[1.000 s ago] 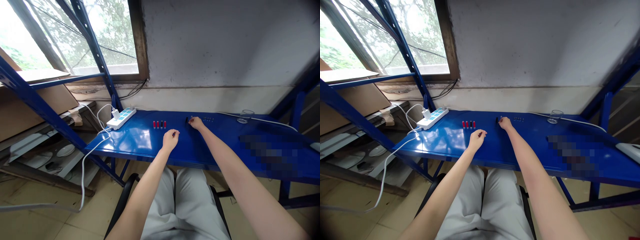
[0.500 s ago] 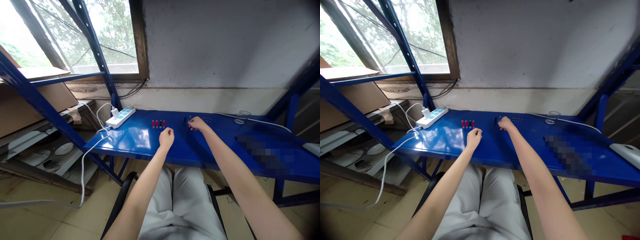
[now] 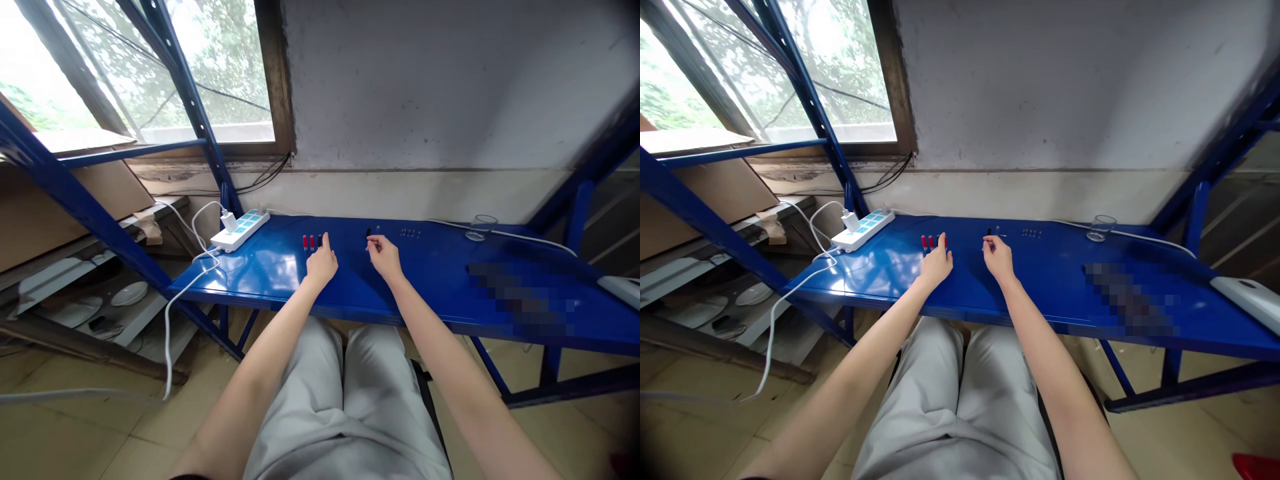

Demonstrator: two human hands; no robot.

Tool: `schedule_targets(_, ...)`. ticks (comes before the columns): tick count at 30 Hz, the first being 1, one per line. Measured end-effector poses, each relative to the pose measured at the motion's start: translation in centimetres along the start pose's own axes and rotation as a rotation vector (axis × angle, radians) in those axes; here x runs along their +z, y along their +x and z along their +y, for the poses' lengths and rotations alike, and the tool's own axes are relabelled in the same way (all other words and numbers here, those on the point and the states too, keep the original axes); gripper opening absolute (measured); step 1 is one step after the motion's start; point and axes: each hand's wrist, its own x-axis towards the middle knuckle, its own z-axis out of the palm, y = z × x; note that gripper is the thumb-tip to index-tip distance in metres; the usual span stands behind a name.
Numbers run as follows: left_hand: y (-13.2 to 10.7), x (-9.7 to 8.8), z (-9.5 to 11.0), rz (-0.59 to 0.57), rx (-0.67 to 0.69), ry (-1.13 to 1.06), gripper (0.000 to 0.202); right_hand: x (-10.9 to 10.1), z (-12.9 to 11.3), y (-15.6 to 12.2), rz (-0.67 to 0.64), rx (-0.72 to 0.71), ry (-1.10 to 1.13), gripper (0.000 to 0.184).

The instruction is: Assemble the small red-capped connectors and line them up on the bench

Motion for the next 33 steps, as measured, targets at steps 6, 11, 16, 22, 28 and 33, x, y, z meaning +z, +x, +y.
schedule_targets(6, 1.3, 0.6, 0.2, -0.01, -0.02, 0.068, 0.054, 0.2, 0.2, -0.4, -0.074, -0.092, -0.12, 0.032)
schedule_targets(11, 2.0, 1.2, 0.0, -0.027, -0.01, 0.026, 0.045, 0.5, 0.4, -0.5, -0.123, -0.142, -0.142, 0.03)
schedule_targets(16, 2.3, 1.5, 0.6, -0.025, 0.02, -0.019, 0.033, 0.6, 0.6, -0.6, -0.145, -0.151, -0.151, 0.03)
schedule_targets(22, 1.6, 2.4, 1.7, -0.003, 0.09, -0.493, 0.023, 0.8, 0.6, -0.7, -0.115, -0.145, -0.203, 0.029)
schedule_targets(28, 0.0, 2.8, 2.0, -0.069, -0.002, -1.013, 0.023, 0.7, 0.3, -0.9, -0.141, -0.15, -0.133, 0.045)
schedule_targets(33, -0.5, 2.2, 1.9, -0.129, 0.004, -1.11, 0.02, 0.7, 0.0, -1.4, -0.155, -0.168, -0.047, 0.044)
